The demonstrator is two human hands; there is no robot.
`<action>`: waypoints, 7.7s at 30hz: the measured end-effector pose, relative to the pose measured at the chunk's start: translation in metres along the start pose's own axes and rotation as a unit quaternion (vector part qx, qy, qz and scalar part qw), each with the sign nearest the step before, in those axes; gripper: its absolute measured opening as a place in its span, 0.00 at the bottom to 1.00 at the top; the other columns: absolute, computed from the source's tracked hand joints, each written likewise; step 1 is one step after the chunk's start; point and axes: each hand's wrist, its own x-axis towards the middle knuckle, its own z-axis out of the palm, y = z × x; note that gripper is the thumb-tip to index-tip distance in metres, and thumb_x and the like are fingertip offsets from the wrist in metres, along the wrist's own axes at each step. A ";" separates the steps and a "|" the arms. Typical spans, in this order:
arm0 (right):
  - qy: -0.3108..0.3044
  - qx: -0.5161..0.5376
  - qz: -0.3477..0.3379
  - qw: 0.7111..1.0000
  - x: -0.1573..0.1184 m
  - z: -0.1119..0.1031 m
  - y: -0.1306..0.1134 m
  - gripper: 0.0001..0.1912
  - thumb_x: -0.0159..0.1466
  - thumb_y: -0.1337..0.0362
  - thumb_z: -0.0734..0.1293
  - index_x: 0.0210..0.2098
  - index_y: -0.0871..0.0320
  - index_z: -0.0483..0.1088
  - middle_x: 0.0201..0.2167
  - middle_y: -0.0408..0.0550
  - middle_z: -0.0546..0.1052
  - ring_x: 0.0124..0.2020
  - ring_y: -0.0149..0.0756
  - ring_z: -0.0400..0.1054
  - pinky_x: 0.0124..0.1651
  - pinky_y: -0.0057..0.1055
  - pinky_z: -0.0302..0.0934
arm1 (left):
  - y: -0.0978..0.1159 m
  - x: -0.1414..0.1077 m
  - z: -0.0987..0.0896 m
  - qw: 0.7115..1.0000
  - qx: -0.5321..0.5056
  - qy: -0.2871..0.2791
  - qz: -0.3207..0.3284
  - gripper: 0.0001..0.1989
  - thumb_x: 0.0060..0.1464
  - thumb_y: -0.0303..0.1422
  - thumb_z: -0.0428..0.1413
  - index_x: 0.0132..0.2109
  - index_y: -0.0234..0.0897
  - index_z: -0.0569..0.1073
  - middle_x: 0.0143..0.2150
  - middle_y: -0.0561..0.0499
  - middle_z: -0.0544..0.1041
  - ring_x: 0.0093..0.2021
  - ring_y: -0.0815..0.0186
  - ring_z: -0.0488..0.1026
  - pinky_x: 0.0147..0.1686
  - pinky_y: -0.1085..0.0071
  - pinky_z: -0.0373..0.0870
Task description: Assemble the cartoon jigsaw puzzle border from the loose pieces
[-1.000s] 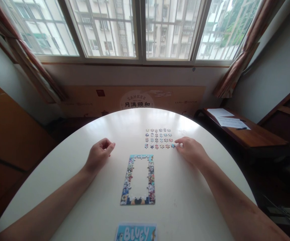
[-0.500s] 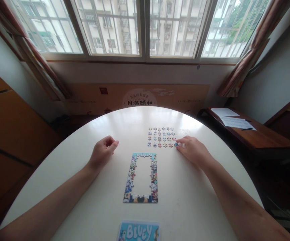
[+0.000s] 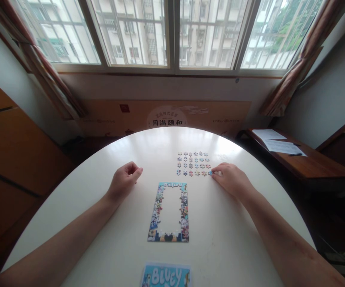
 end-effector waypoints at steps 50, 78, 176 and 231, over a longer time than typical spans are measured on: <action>0.028 -0.018 -0.023 0.999 0.000 -0.002 0.007 0.11 0.63 0.57 0.67 0.39 0.50 0.81 0.40 0.45 0.80 0.36 0.38 0.72 0.38 0.33 0.62 | -0.006 0.004 0.006 1.000 0.008 0.000 0.029 0.14 0.52 0.39 0.56 0.24 0.39 0.62 0.21 0.56 0.63 0.22 0.69 0.62 0.22 0.71 0.59; 0.027 -0.009 0.023 0.999 -0.001 -0.004 -0.006 0.10 0.62 0.58 0.67 0.39 0.48 0.80 0.39 0.45 0.81 0.37 0.40 0.73 0.38 0.34 0.63 | -0.005 0.004 0.001 0.999 0.020 -0.020 0.017 0.16 0.53 0.42 0.56 0.25 0.39 0.62 0.20 0.57 0.63 0.20 0.69 0.62 0.22 0.72 0.59; -0.121 0.476 -0.013 0.871 -0.041 -0.011 -0.103 0.15 0.59 0.53 0.74 0.38 0.58 0.79 0.30 0.47 0.79 0.23 0.29 0.71 0.18 0.23 0.60 | 0.063 -0.050 0.026 0.922 0.073 -0.148 0.350 0.07 0.59 0.33 0.60 0.42 0.36 0.80 0.41 0.47 0.81 0.31 0.69 0.75 0.32 0.71 0.73; 0.051 0.231 -0.303 0.923 -0.034 0.012 -0.104 0.04 0.64 0.64 0.71 0.39 0.52 0.77 0.38 0.45 0.82 0.39 0.37 0.75 0.44 0.38 0.69 | 0.057 -0.047 0.028 0.948 0.093 -0.147 0.265 0.06 0.58 0.32 0.62 0.43 0.40 0.81 0.40 0.48 0.81 0.38 0.62 0.78 0.40 0.62 0.76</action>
